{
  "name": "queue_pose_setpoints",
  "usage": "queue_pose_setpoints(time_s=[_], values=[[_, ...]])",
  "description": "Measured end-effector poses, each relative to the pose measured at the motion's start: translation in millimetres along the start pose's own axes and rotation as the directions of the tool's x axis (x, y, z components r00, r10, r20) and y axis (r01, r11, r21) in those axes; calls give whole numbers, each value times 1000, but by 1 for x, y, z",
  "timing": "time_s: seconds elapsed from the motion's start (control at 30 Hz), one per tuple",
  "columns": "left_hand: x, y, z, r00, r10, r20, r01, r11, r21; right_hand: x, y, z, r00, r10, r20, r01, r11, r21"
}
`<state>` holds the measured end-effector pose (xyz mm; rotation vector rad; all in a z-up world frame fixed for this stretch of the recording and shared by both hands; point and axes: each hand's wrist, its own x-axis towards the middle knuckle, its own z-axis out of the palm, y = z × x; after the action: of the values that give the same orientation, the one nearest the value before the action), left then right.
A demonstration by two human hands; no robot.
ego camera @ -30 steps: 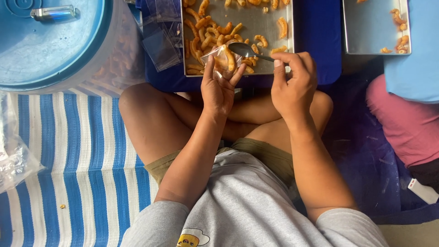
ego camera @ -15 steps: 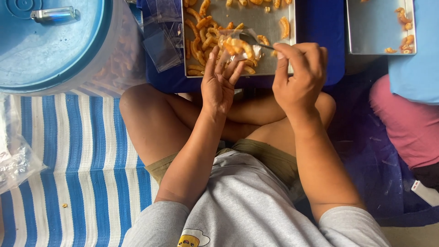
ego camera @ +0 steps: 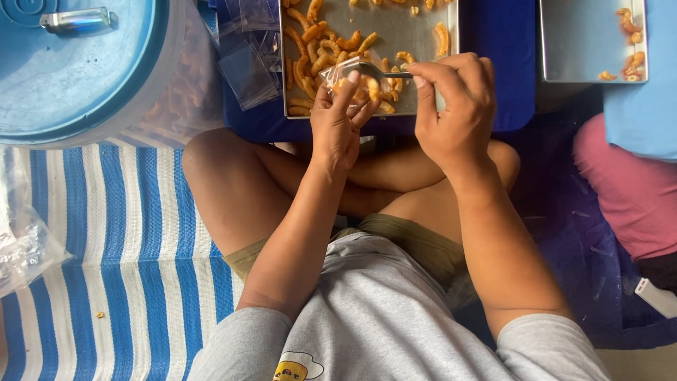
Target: A person is sitting on the floor and using a spoon to fill small plastic bags with macaroni-shaped snacks from a metal tray.
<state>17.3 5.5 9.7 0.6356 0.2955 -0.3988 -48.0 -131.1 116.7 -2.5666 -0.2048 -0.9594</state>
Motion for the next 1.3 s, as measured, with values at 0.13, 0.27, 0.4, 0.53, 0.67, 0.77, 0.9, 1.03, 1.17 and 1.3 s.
queue_pose_setpoints(time_s=[0.13,0.27,0.4,0.53,0.67,0.77,0.9,1.03,1.17,1.3], values=[[-1,1,7,998,-7,-64,9,999,37,10,-6,-4,997,-61,46,61,998,-4],[3,2,3,997,63,-54,-57,992,112,16,4,-10,987,-138,87,147,984,-103],[14,4,-7,992,104,-65,-90,977,195,23,21,-21,980,-179,90,183,982,-45],[14,18,-6,981,117,-158,-85,977,196,12,43,-34,993,-107,46,110,990,-87],[15,30,-15,977,111,-182,-103,993,50,-36,90,-6,977,195,86,-165,948,-271],[16,37,-22,984,80,-158,-95,992,-86,-61,100,19,935,344,83,-307,905,-296],[12,40,-25,990,49,-133,-73,980,-184,-73,89,41,838,529,135,-527,848,-51],[10,38,-27,992,61,-106,-77,984,-159,-59,79,39,651,722,235,-752,654,76],[11,33,-28,998,40,-51,-46,992,-117,-50,89,27,550,801,234,-834,538,121],[9,26,-20,1000,-4,-19,2,997,-81,-31,90,6,645,730,228,-765,616,189]])
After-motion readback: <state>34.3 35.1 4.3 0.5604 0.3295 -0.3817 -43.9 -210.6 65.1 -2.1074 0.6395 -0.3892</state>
